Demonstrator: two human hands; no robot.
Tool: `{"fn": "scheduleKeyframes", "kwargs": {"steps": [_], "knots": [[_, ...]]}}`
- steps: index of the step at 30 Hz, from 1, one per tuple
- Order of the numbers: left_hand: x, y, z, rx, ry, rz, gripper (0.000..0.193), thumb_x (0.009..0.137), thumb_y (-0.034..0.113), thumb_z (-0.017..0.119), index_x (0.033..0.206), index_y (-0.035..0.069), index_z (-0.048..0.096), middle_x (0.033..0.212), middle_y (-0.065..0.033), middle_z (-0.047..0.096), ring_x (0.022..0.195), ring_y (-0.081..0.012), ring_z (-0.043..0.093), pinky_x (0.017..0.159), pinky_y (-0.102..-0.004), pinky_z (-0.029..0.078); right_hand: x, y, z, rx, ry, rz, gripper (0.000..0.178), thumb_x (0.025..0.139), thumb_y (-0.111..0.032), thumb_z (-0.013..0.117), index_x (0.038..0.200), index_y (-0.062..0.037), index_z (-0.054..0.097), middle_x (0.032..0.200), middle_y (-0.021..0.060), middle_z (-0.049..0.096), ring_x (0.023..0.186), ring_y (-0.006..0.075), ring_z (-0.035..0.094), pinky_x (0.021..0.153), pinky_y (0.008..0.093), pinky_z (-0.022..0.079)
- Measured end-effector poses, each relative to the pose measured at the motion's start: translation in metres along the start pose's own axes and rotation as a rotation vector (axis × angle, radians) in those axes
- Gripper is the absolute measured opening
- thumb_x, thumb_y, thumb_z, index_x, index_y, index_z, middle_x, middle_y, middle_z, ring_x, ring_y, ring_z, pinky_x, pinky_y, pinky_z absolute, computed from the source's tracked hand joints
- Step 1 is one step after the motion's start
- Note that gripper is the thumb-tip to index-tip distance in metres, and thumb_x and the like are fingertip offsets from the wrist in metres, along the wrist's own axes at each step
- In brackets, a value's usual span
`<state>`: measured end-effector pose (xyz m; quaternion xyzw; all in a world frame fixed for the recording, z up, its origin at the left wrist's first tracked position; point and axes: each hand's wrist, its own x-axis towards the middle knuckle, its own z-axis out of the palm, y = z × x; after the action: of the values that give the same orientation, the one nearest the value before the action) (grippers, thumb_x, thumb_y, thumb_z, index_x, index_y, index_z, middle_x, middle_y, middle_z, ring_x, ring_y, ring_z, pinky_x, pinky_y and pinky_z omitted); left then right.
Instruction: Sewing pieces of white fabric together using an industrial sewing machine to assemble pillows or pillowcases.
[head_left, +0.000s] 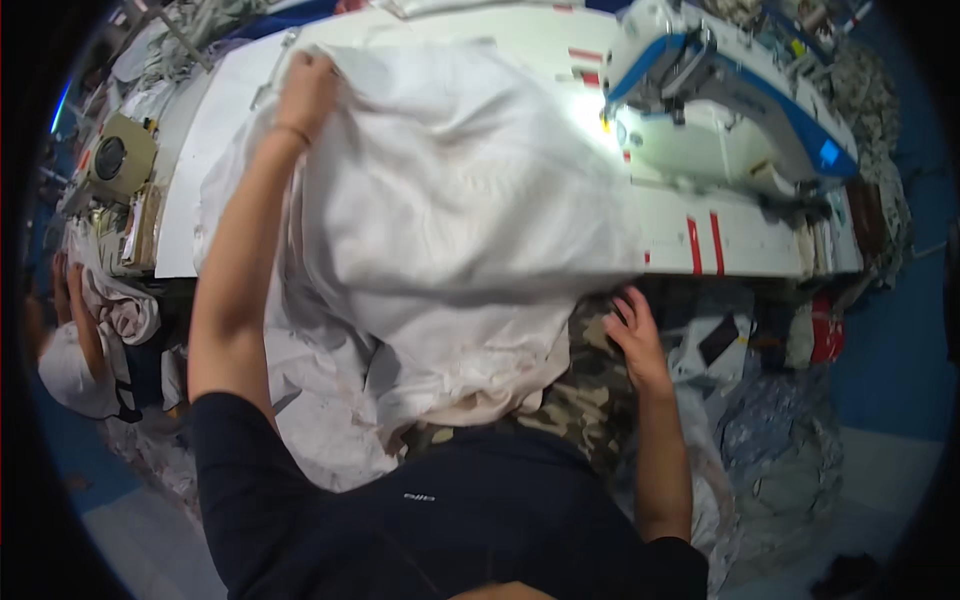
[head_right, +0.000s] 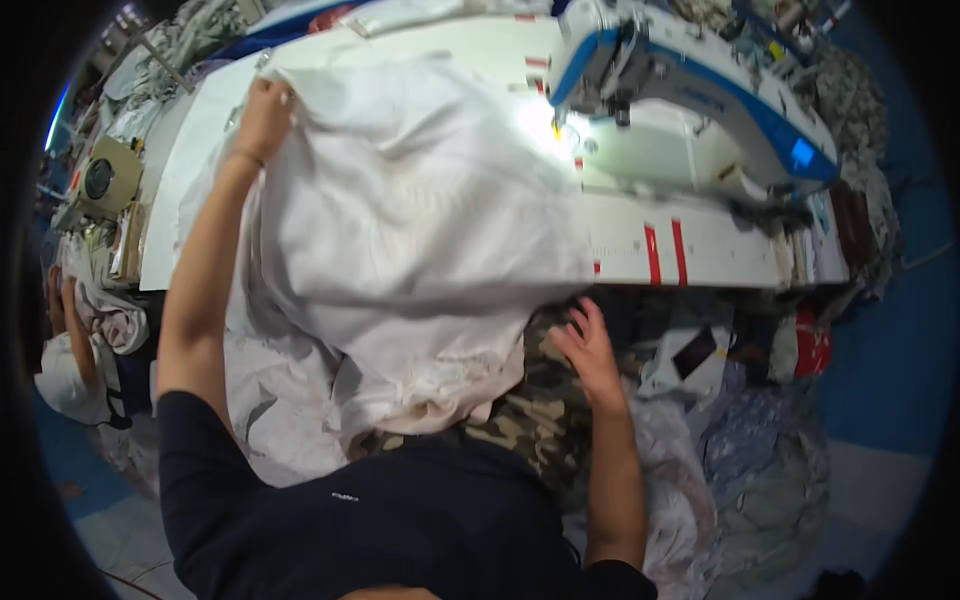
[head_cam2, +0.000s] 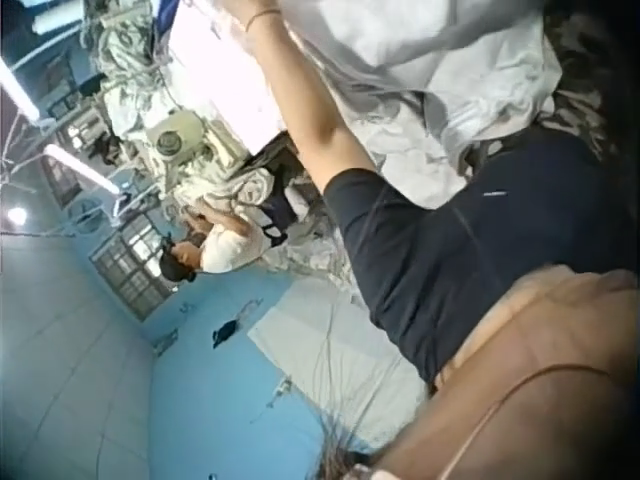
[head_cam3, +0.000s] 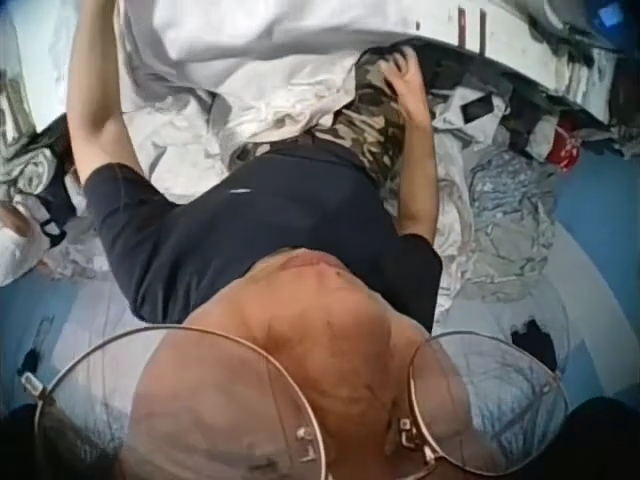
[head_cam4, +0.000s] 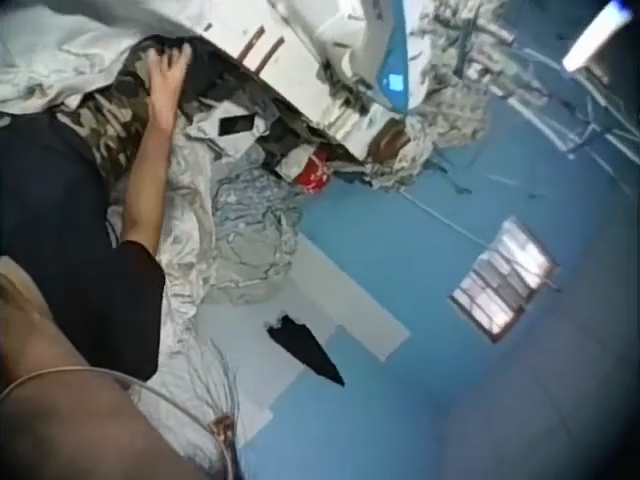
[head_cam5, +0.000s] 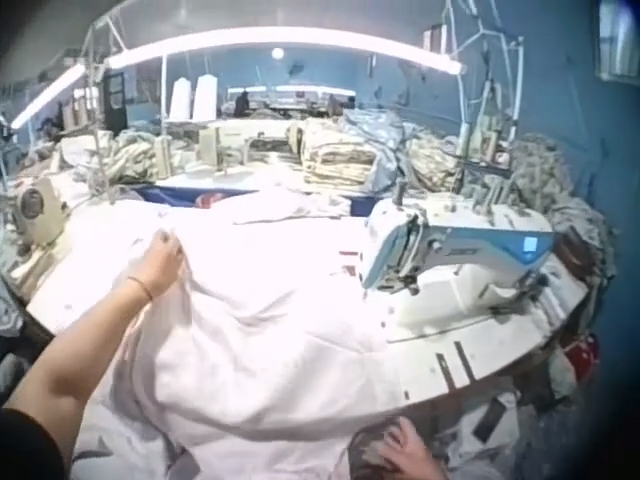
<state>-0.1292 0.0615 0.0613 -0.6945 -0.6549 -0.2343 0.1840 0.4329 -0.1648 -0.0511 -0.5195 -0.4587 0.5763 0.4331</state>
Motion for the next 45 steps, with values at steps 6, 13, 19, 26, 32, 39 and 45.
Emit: {"fn": "scheduleKeyframes", "kwargs": {"steps": [6,13,19,26,32,39,45], "knots": [[-0.134,0.161,-0.106,-0.076,-0.574,0.093,0.029,0.093,0.025,0.065,0.110,0.002,0.065,0.104,-0.0174,0.070,0.094,-0.0356,0.070,0.087,-0.0452,0.056,0.021,0.016,0.033,0.136,-0.210,0.182,0.069,0.085,-0.003,0.076,0.148,0.0014,0.047,0.143,0.0092,0.058,0.133,0.0226,0.054,0.115,0.0369,0.040],[-0.157,0.107,-0.072,-0.089,-0.317,-0.023,0.016,0.090,0.007,0.056,0.105,0.002,0.058,0.106,-0.0152,0.066,0.099,-0.0339,0.067,0.085,-0.0427,0.056,-0.080,-0.015,0.054,0.506,-0.312,0.454,0.040,0.094,0.001,0.070,0.131,0.0073,0.059,0.126,0.0146,0.069,0.117,0.0220,0.065,0.104,0.0368,0.049],[-0.133,0.108,-0.065,0.126,-0.262,0.083,0.010,0.092,0.006,0.052,0.100,0.004,0.057,0.101,-0.0160,0.068,0.096,-0.0355,0.068,0.081,-0.0461,0.056,-0.089,-0.029,0.047,0.587,-0.332,0.346,0.042,0.096,0.001,0.068,0.135,0.0082,0.055,0.129,0.0169,0.068,0.121,0.0235,0.065,0.109,0.0375,0.048],[-0.127,0.109,-0.072,0.306,-0.333,0.055,0.011,0.096,0.013,0.050,0.098,0.007,0.059,0.103,-0.0141,0.070,0.092,-0.0364,0.070,0.076,-0.0483,0.055,-0.107,-0.015,0.035,0.601,-0.294,0.343,0.023,0.098,0.001,0.068,0.120,0.0045,0.062,0.113,0.0124,0.072,0.103,0.0147,0.069,0.096,0.0280,0.052],[-0.135,0.120,-0.071,0.169,-0.012,0.205,0.016,0.096,0.010,0.059,0.109,0.007,0.066,0.110,-0.0126,0.068,0.093,-0.0358,0.068,0.083,-0.0430,0.056,-0.120,0.003,0.026,0.609,-0.367,0.340,0.010,0.097,-0.001,0.069,0.106,-0.0003,0.065,0.095,0.0057,0.072,0.086,0.0088,0.066,0.081,0.0223,0.050],[-0.234,0.327,-0.130,-0.976,-0.715,0.070,0.053,0.093,0.019,0.076,0.140,0.006,0.057,0.115,-0.0143,0.070,0.104,-0.0250,0.069,0.093,-0.0363,0.053,-0.120,0.000,0.030,0.555,-0.338,0.304,0.006,0.098,-0.004,0.069,0.103,-0.0027,0.067,0.092,0.0019,0.071,0.077,0.0055,0.060,0.070,0.0197,0.045],[-0.270,0.328,-0.126,-1.433,-1.058,-0.493,0.022,0.098,0.020,0.071,0.100,0.000,0.064,0.082,0.0028,0.056,0.077,-0.0051,0.047,0.067,-0.0249,0.041,-0.121,-0.008,0.021,0.501,-0.349,0.339,0.005,0.099,-0.003,0.065,0.104,-0.0039,0.067,0.084,0.0001,0.066,0.065,0.0046,0.054,0.060,0.0188,0.041]]}}
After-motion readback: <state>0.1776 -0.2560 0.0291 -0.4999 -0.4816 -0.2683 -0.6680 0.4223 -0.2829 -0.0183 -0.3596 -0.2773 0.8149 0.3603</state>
